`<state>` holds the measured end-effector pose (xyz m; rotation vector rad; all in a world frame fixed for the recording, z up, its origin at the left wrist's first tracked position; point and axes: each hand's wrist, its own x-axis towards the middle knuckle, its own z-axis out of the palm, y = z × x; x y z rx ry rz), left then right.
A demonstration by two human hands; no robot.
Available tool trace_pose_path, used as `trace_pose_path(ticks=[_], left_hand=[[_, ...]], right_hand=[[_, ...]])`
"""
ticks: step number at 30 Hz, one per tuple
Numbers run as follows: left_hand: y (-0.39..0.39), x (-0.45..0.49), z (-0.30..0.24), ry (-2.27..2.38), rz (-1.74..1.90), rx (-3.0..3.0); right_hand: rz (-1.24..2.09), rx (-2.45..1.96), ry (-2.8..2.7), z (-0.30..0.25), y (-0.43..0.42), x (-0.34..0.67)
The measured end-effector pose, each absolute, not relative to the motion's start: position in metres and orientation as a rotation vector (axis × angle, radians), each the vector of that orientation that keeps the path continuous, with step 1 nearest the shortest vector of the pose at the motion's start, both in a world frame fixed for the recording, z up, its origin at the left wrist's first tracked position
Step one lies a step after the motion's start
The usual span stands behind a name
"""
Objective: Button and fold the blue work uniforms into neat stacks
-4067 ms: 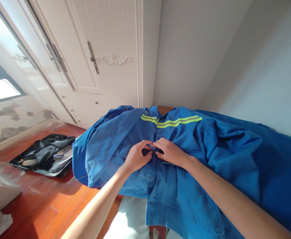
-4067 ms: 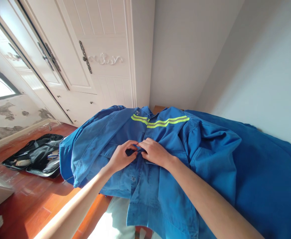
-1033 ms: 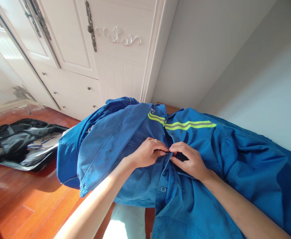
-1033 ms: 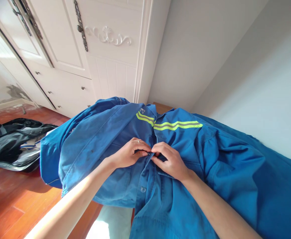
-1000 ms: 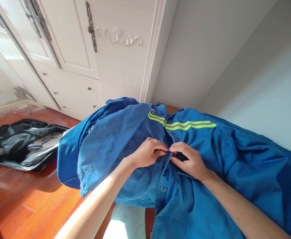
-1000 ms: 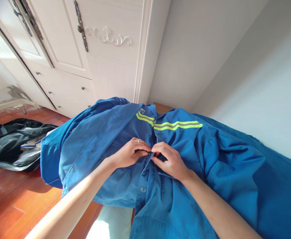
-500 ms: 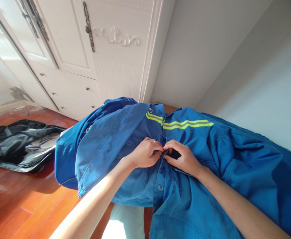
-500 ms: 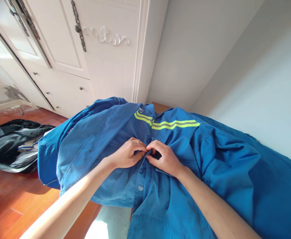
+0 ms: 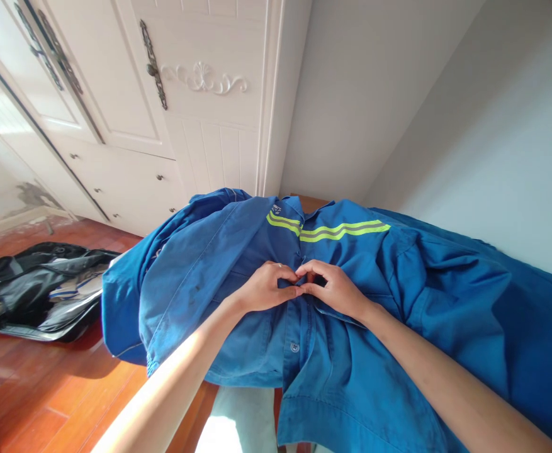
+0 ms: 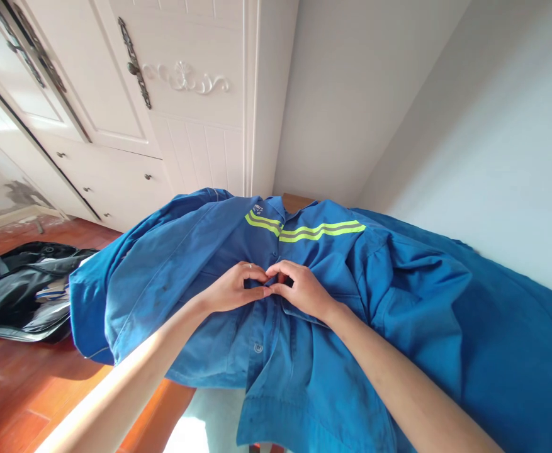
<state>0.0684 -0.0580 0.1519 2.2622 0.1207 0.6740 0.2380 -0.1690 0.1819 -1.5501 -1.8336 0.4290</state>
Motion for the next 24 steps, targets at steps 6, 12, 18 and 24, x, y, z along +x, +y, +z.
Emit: trace_pose_path(ticks=[6, 12, 18, 24], left_hand=[[-0.0538, 0.0695, 0.1486, 0.065, 0.639, 2.236], [-0.0558, 0.0714, 0.1464, 0.144, 0.679, 2.239], [-0.0563, 0.0717, 0.1423, 0.218, 0.768, 2.194], [-0.0596, 0.071, 0.1463, 0.223, 0.739, 2.211]], right_hand=[[0.539, -1.554, -1.793, 0.1853, -0.1683, 0.242], [0.489, -1.55, -1.822, 0.1875, -0.1705, 0.2401], [0.629, -1.629, -1.727, 0.1828, -0.1651, 0.245], [0.741, -1.592, -1.659, 0.1782, -0.1633, 0.2473]])
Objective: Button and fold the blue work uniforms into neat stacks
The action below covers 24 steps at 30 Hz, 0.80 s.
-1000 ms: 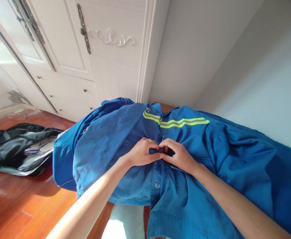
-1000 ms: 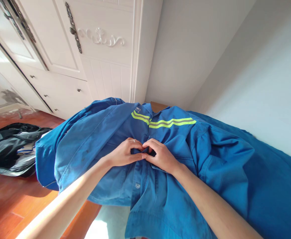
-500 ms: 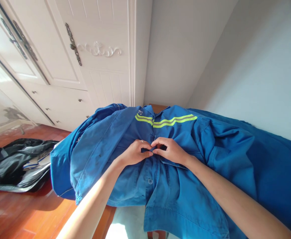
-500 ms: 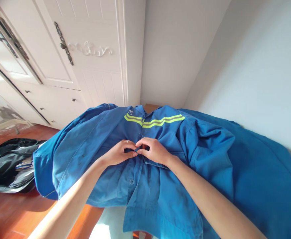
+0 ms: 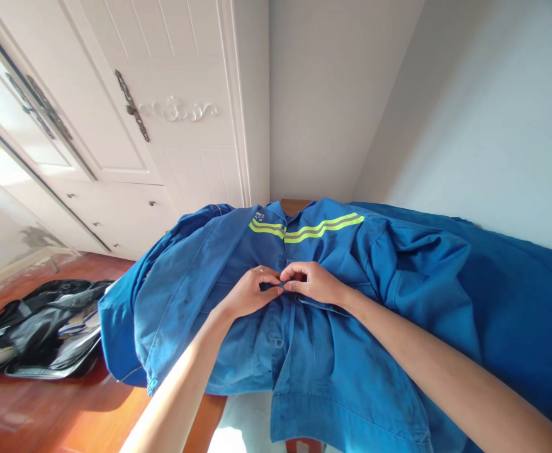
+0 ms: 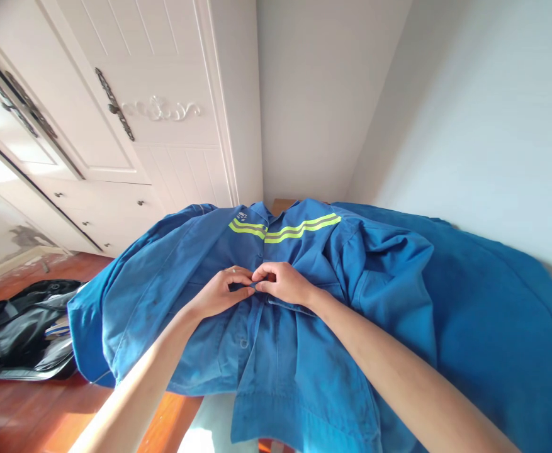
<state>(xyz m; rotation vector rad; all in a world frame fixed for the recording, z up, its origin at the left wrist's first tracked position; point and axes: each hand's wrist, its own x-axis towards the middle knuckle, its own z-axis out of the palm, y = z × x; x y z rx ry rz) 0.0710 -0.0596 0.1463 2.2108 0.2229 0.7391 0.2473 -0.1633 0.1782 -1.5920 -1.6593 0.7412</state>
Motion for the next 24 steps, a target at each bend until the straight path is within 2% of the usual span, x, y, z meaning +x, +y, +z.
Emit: trace_pose_path(ticks=[4, 17, 24], left_hand=[[-0.0627, 0.0701, 0.1469, 0.392, 0.778, 2.174], [-0.0559, 0.0689, 0.1481, 0.282, 0.655, 2.099], [-0.0554, 0.069, 0.1473, 0.289, 0.664, 2.093]], right_hand=[[0.778, -1.542, -1.635, 0.1746, -0.1634, 0.2483], [0.829, -1.49, -1.617, 0.177, -0.1607, 0.2479], [0.749, -1.521, -1.735, 0.1789, -0.1623, 0.2493]])
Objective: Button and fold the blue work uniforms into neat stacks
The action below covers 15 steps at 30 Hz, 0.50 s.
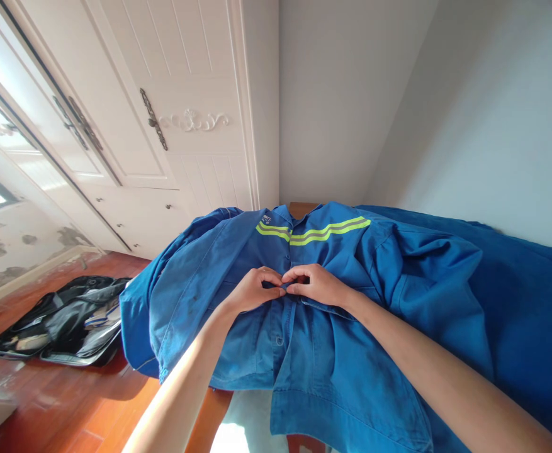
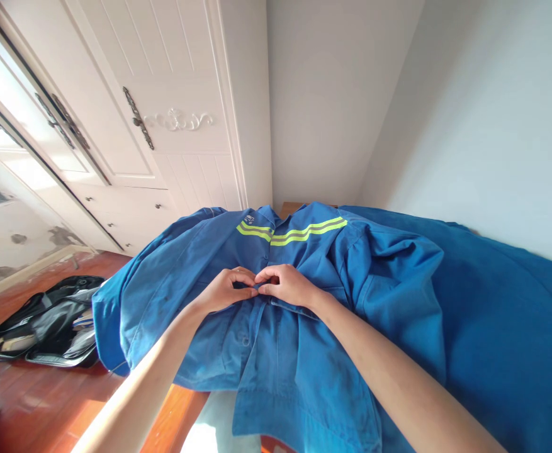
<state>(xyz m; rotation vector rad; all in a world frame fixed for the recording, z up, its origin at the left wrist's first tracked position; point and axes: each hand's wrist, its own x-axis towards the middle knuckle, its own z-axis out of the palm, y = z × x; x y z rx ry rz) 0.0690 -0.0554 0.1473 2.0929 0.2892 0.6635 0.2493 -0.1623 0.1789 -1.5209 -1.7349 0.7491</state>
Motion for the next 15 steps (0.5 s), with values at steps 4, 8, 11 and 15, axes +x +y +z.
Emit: trace_pose_path(ticks=[4, 8, 11, 15], left_hand=[[-0.0559, 0.0687, 0.1486, 0.288, 0.647, 2.087], [-0.0573, 0.0689, 0.1499, 0.263, 0.632, 2.082], [-0.0572, 0.0693, 0.1499, 0.262, 0.635, 2.087], [-0.0555, 0.0694, 0.1497, 0.297, 0.619, 2.072]], right_hand=[[0.804, -1.499, -1.689, 0.1787, -0.1612, 0.2503], [0.904, -1.495, -1.602, 0.1767, -0.1588, 0.252], [0.899, -1.524, -1.593, 0.1751, -0.1572, 0.2508], [0.705, -1.592, -1.651, 0.1741, -0.1576, 0.2455]])
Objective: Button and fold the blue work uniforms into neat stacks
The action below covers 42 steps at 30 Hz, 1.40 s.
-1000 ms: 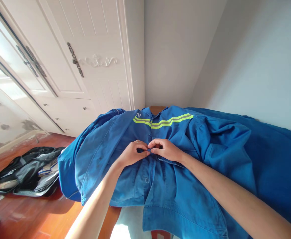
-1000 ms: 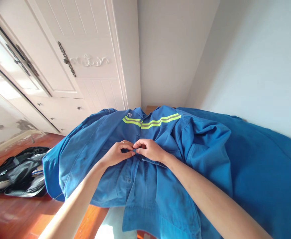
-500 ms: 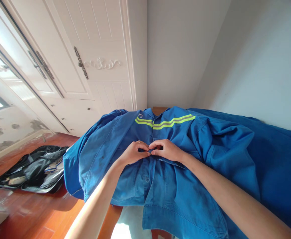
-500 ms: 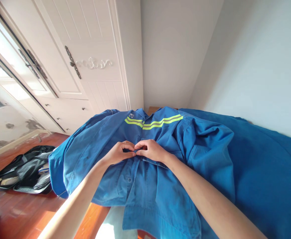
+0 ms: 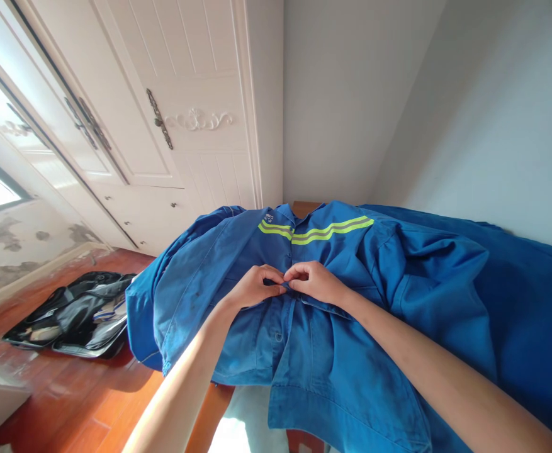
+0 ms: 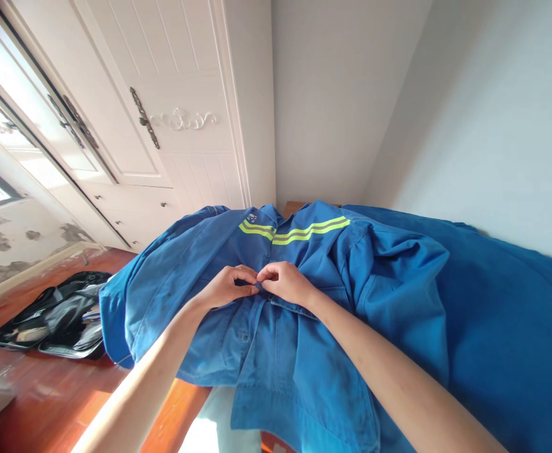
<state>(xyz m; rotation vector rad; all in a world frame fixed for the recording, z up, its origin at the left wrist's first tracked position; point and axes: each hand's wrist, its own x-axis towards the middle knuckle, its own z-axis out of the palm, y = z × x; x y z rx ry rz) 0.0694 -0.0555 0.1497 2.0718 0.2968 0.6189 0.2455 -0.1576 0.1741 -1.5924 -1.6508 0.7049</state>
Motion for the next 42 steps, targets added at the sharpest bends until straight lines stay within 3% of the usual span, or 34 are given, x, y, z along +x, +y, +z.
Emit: trace_pose_path(ticks=[10, 17, 34, 42], left_hand=[[-0.055, 0.07, 0.151, 0.332, 0.61, 2.031], [-0.053, 0.069, 0.151, 0.297, 0.584, 2.014], [-0.058, 0.066, 0.159, 0.27, 0.568, 2.017], [-0.06, 0.068, 0.157, 0.309, 0.589, 2.001]], right_hand=[[0.424, -1.633, -1.761, 0.178, -0.167, 0.236], [0.654, -1.577, -1.787, 0.182, -0.168, 0.244], [0.635, -1.536, -1.597, 0.175, -0.167, 0.242], [0.37, -1.494, -1.596, 0.172, -0.167, 0.243]])
